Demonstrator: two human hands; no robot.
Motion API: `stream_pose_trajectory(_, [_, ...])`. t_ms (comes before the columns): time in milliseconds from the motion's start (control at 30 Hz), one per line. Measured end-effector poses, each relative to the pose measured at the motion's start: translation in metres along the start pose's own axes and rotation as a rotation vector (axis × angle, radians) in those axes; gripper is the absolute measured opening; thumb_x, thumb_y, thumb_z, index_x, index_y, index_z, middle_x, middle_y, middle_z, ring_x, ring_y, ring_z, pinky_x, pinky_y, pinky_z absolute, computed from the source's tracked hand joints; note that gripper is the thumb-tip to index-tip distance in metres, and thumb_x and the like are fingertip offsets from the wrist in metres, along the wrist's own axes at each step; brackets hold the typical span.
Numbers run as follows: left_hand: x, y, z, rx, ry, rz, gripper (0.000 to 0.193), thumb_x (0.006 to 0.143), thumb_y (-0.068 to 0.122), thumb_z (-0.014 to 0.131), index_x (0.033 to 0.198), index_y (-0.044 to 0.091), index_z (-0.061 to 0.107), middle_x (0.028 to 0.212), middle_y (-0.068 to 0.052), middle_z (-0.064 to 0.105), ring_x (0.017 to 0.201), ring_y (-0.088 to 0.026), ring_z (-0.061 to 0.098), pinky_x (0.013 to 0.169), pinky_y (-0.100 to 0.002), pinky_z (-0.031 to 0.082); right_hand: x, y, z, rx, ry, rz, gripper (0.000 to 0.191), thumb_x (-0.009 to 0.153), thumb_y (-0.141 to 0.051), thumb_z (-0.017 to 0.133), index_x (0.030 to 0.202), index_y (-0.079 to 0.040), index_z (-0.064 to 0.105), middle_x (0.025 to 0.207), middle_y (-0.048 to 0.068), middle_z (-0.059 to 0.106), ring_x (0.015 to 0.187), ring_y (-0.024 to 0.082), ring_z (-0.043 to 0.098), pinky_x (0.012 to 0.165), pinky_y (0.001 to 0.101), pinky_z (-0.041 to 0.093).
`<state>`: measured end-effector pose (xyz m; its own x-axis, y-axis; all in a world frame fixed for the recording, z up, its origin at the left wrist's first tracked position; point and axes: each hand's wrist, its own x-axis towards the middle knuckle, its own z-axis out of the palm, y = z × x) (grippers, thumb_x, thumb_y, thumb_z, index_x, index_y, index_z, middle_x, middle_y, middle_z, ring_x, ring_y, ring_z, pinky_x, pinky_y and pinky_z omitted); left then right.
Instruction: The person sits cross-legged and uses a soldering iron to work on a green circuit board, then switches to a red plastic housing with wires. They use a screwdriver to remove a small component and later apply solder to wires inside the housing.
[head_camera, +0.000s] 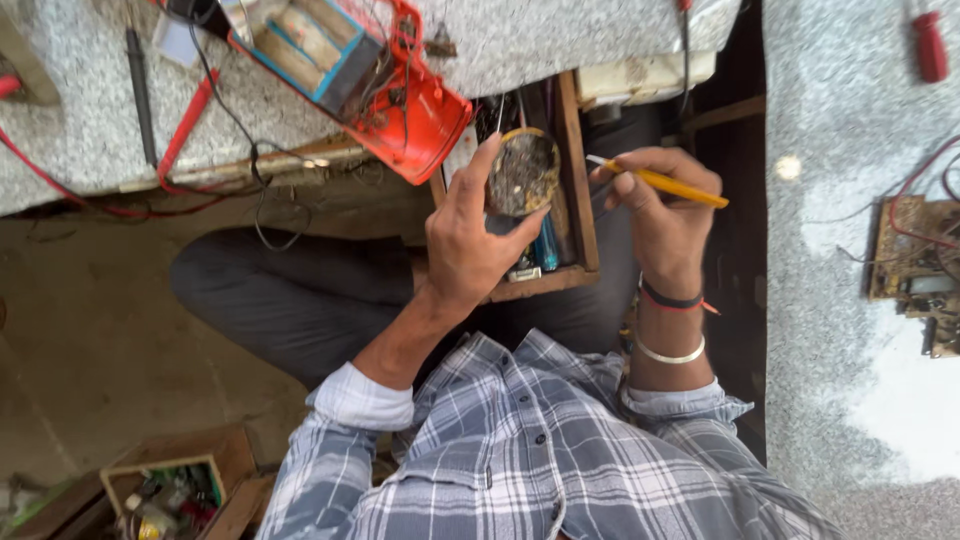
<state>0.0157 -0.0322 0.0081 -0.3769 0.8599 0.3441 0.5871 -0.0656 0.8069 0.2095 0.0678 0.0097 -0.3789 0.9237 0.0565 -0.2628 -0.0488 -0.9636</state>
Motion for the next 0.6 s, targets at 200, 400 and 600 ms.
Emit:
stream_pose_trajectory(200, [0.012, 0.01, -0.004, -0.01, 0.027, 0.078, 0.09, 0.087, 0.016, 0.093, 0.158, 0.012, 0.037, 0.138, -0.012, 0.064, 0.118, -0.025, 0.072, 0.099, -0.033, 0.063, 0.005, -0.007, 0.003, -0.128, -0.052, -0.042, 0.02, 0.097, -0.006, 0.081, 0.111, 0.001, 0.07, 0.115, 0.016, 0.076, 0.099, 0.017, 0.073, 0.083, 0.0244, 0.06])
stream_pose_trajectory(400, [0.019, 0.011, -0.007, 0.0, 0.03, 0.096, 0.091, 0.089, 0.015, 0.093, 0.159, 0.011, 0.035, 0.15, -0.012, 0.058, 0.123, -0.023, 0.069, 0.102, -0.028, 0.062, 0.014, -0.007, 0.008, -0.317, -0.121, -0.205, 0.019, 0.105, -0.009, 0.081, 0.114, 0.003, 0.069, 0.114, 0.016, 0.075, 0.106, 0.018, 0.073, 0.093, 0.0249, 0.06])
stream_pose_trajectory(600, [0.019, 0.01, -0.011, 0.021, 0.022, 0.121, 0.088, 0.092, 0.013, 0.093, 0.158, 0.008, 0.036, 0.156, -0.011, 0.052, 0.134, -0.023, 0.062, 0.111, -0.029, 0.058, 0.017, -0.007, 0.011, -0.34, -0.109, -0.21, 0.019, 0.105, -0.009, 0.083, 0.114, 0.002, 0.07, 0.111, 0.015, 0.076, 0.104, 0.018, 0.075, 0.092, 0.025, 0.06])
